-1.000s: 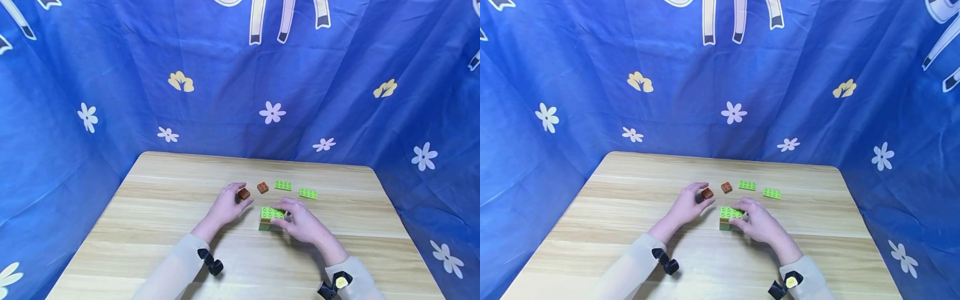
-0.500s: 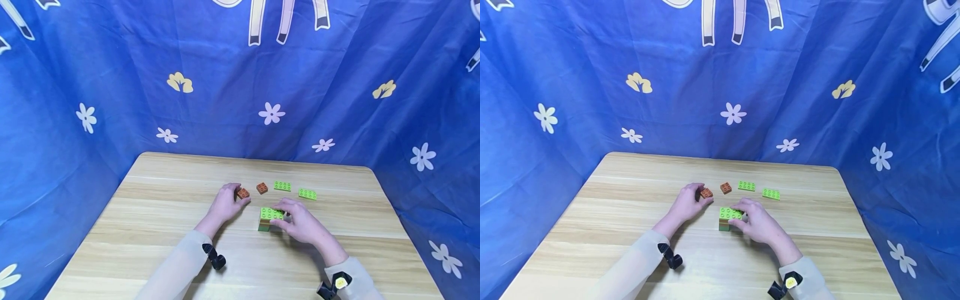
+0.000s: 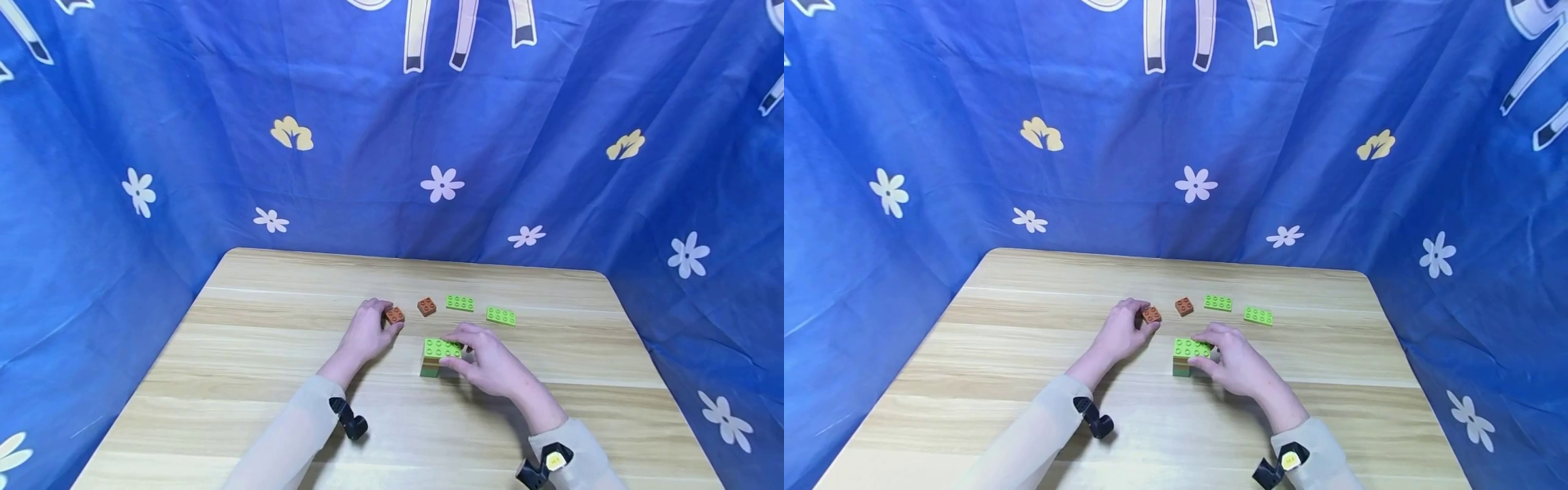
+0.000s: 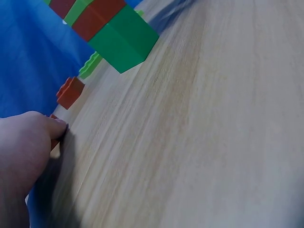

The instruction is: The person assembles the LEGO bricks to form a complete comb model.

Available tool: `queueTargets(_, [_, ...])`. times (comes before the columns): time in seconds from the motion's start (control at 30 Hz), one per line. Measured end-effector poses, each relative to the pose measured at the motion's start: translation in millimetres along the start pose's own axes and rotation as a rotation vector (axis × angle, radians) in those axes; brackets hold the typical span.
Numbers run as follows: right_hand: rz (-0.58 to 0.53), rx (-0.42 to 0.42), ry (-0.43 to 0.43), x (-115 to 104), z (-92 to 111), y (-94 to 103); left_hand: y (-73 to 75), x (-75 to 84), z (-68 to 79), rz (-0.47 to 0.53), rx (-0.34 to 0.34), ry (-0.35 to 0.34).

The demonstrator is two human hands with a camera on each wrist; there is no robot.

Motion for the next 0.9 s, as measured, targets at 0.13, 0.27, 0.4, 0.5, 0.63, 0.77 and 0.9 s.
queueTargets(0.13, [0.001, -0.001, 0.001, 1, 0, -0.4, 1.0, -2.0, 2.8, 0.023, 0.001, -0.010])
queueTargets(0.27, [0.004, 0.005, 0.014, 0, 0, 0.4, 3.7, -3.9, 4.8, 0.057, 0.012, -0.014])
queueTargets(0.4, [0.007, 0.009, 0.015, 0, 0, 1.0, 8.3, -2.5, 6.4, 0.087, 0.027, -0.025])
queueTargets(0.5, [0.008, 0.006, 0.008, 1, 0, 0.5, 10.9, 0.1, 7.1, 0.101, 0.026, -0.036])
queueTargets(0.63, [0.005, 0.001, 0.002, 2, 1, -0.2, 13.3, 4.7, 7.5, 0.136, 0.015, -0.053])
queueTargets(0.77, [0.007, 0.002, 0.003, 2, 1, 0.1, 16.5, 10.7, 9.0, 0.171, 0.007, -0.073])
queueTargets(0.9, [0.011, 0.002, 0.004, 1, 1, 0.2, 21.0, 19.4, 12.4, 0.235, -0.003, -0.108])
Point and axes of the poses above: each hand's wrist, its own z-axis away from the middle knuckle, its own y-axis out of the back of the hand, x = y × z, the point moved 9 cm from there along -z, towards the middle knuckle, and after that the axes turned 12 degrees about -z, right-handed, at the moved point
